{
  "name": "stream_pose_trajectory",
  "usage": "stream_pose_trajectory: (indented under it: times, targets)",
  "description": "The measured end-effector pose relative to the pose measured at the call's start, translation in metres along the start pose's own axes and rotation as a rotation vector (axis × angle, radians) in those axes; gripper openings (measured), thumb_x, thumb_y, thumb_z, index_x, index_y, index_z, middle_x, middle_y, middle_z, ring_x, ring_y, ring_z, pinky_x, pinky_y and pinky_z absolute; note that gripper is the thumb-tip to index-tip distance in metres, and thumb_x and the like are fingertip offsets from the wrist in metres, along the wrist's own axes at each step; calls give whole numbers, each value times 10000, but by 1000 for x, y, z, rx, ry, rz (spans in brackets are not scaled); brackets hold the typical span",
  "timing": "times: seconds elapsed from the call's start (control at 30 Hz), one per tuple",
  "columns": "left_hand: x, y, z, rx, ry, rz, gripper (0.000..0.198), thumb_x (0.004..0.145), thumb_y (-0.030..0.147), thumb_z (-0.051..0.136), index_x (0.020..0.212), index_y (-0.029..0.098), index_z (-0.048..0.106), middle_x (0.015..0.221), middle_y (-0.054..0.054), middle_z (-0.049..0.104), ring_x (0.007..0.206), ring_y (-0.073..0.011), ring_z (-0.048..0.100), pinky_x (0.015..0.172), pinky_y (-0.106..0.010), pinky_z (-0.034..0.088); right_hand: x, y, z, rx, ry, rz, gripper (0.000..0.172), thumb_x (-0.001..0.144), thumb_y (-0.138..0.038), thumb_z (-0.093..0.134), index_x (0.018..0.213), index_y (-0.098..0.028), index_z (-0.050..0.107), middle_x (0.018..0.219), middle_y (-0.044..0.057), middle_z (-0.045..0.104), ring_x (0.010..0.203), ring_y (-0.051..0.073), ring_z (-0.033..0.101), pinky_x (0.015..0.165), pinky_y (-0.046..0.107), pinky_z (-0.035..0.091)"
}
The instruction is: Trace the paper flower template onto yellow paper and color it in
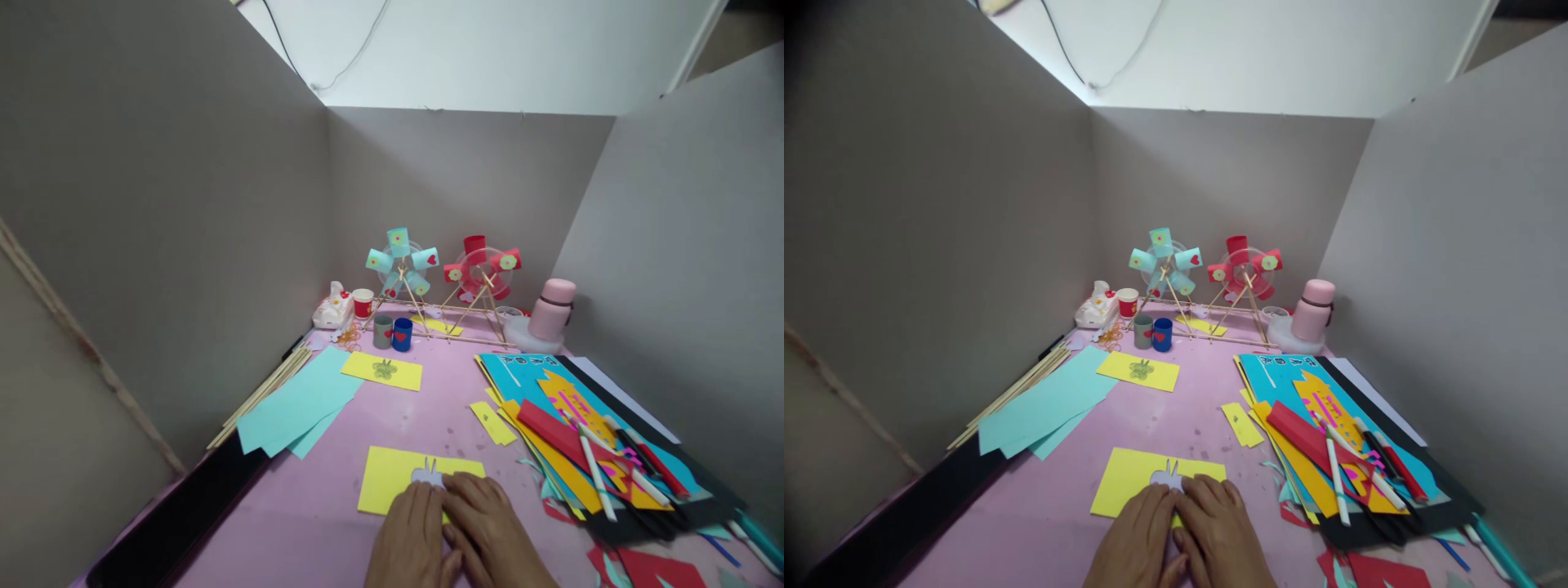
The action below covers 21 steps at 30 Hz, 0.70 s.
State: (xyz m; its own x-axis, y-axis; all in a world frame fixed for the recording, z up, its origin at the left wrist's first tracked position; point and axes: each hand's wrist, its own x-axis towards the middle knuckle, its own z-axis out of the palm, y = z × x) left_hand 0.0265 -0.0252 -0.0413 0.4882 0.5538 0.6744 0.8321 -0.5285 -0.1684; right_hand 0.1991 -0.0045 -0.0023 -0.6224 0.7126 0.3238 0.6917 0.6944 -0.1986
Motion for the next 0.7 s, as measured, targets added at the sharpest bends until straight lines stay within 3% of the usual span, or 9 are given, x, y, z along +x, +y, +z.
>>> stream_pose_trajectory:
  times: [0.13, 0.27, 0.4, 0.57, 0.7]
  targets:
    - [5, -3, -3, 11, -9, 20, 491, 920, 479, 402, 1173, 77, 526, 1055, -132, 673, 948, -234, 626, 816, -323, 486, -6, 4, 6, 147, 158, 33, 309, 859, -114, 462, 1132, -194, 583, 1127, 109, 673, 1038, 253, 615, 879, 419, 489]
    - [6, -4, -2, 17, -42, 44, 570, 849, 585, 474, 1157, 112, 548, 1067, -125, 672, 957, -249, 618, 804, -321, 480, -9, 8, 8, 376, 292, 211, 277, 917, -136, 393, 1133, -212, 550, 1093, 102, 653, 1025, 220, 600, 880, 357, 499]
    - [2, -3, 1, 14, -65, 50, 612, 823, 601, 508, 1184, 108, 539, 1087, -135, 663, 985, -262, 603, 817, -332, 469, 2, 10, 0, 425, 188, 258, 386, 922, -106, 373, 1252, -237, 526, 1016, 81, 617, 968, 215, 569, 848, 343, 486]
    - [2, -5, 3, 11, -61, 77, 620, 821, 589, 522, 1170, 77, 546, 1084, -159, 661, 981, -279, 603, 813, -349, 460, 23, 7, -10, 169, -53, 219, 502, 854, -35, 452, 1270, -298, 553, 929, 68, 583, 843, 226, 519, 758, 350, 431]
    - [3, -8, 6, 30, -46, 107, 606, 813, 576, 545, 1142, 68, 561, 1066, -161, 672, 954, -278, 615, 794, -343, 458, 30, 5, -8, 59, -99, 235, 488, 827, -50, 511, 1215, -333, 594, 932, 67, 583, 855, 239, 505, 741, 347, 393]
